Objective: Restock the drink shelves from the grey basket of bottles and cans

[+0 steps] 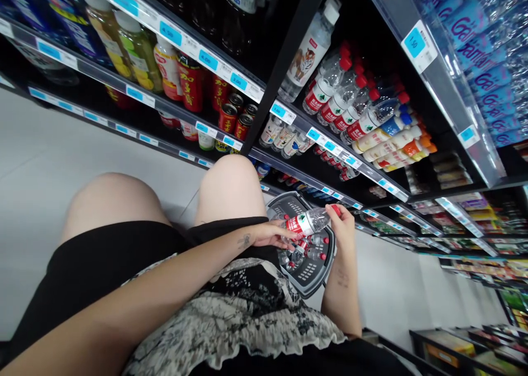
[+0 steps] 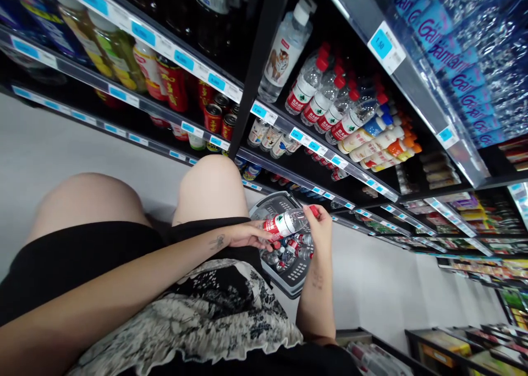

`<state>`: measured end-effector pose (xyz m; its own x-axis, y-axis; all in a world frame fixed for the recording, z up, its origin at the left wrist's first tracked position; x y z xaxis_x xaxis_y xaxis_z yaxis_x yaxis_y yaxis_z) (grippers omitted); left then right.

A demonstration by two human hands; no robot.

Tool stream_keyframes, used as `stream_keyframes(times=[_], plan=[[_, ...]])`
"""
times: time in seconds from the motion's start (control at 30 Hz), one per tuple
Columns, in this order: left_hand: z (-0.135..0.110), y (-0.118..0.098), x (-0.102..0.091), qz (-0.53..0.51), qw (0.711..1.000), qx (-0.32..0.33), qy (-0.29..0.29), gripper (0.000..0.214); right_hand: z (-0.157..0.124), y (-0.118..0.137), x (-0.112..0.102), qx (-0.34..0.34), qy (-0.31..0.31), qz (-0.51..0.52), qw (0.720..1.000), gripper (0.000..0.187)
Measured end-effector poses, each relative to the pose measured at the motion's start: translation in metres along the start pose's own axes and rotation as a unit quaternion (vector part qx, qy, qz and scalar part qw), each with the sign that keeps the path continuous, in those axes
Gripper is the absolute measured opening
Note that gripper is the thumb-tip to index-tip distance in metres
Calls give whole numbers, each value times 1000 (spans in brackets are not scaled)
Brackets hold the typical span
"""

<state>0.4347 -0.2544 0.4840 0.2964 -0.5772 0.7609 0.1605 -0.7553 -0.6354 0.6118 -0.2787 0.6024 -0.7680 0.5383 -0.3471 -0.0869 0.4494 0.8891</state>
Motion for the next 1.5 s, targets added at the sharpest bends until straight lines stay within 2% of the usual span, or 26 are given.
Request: stream_keyframes(times=[0.17, 0.27, 0.37, 0.43, 0.5, 0.63, 0.7, 0.83, 0.97, 1.07, 1.23, 1.3, 1.4, 1.47, 1.5], plan=[[2, -4, 0, -17, 998, 52, -14, 71, -3, 4, -1, -37, -13, -27, 999, 44], [6, 0, -3, 5, 998, 58, -16, 80, -9, 6, 5, -65, 6, -37, 997, 37], [9, 6, -8, 13, 998, 60, -32, 72, -20, 10, 11, -119, 23, -54, 991, 26], [11, 5, -10, 3, 996, 84, -40, 68, -28, 13, 14, -159, 35, -73, 984, 22], [12, 3, -7, 13, 994, 104, -28, 67, -34, 15, 16, -189, 50, -97, 976, 22], [11, 9, 6, 102, 988, 99, 56, 61, -42, 19, 18, -223, 51, -126, 965, 21], [13, 12, 5, 128, 983, 121, 44, 63, -43, 21, 20, -230, 52, -140, 962, 21], [20, 13, -15, 133, 965, 214, -73, 76, -33, 24, 22, -195, 4, -161, 968, 30], [24, 17, -29, 150, 946, 253, -136, 77, -13, 13, 16, -107, -56, -217, 969, 47], [25, 21, -33, 156, 942, 240, -173, 77, 8, -10, 4, -37, -84, -278, 956, 59], [21, 21, -35, 80, 959, 162, -219, 80, 45, -58, -15, 19, -72, -266, 961, 67], [18, 22, -35, 19, 969, 115, -219, 74, 58, -68, -24, 15, -123, -308, 943, 66], [13, 19, -33, -25, 977, 79, -198, 64, 79, -71, -47, 7, -267, -395, 879, 57], [10, 15, -35, -22, 977, 72, -199, 60, 98, -69, -68, 15, -352, -404, 844, 49], [9, 14, -36, -19, 977, 69, -201, 59, 109, -68, -79, 26, -381, -393, 836, 45]])
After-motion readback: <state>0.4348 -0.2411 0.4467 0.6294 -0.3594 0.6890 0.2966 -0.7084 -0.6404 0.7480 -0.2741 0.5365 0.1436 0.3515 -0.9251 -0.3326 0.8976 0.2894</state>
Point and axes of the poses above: each hand's wrist, its own z-axis towards the middle knuckle, its own x-axis out of the palm, y = z × x, the point moved 6 cm from there along z, towards the middle knuckle, and after that the axes turned 14 degrees about x, right-handed, at the moved point
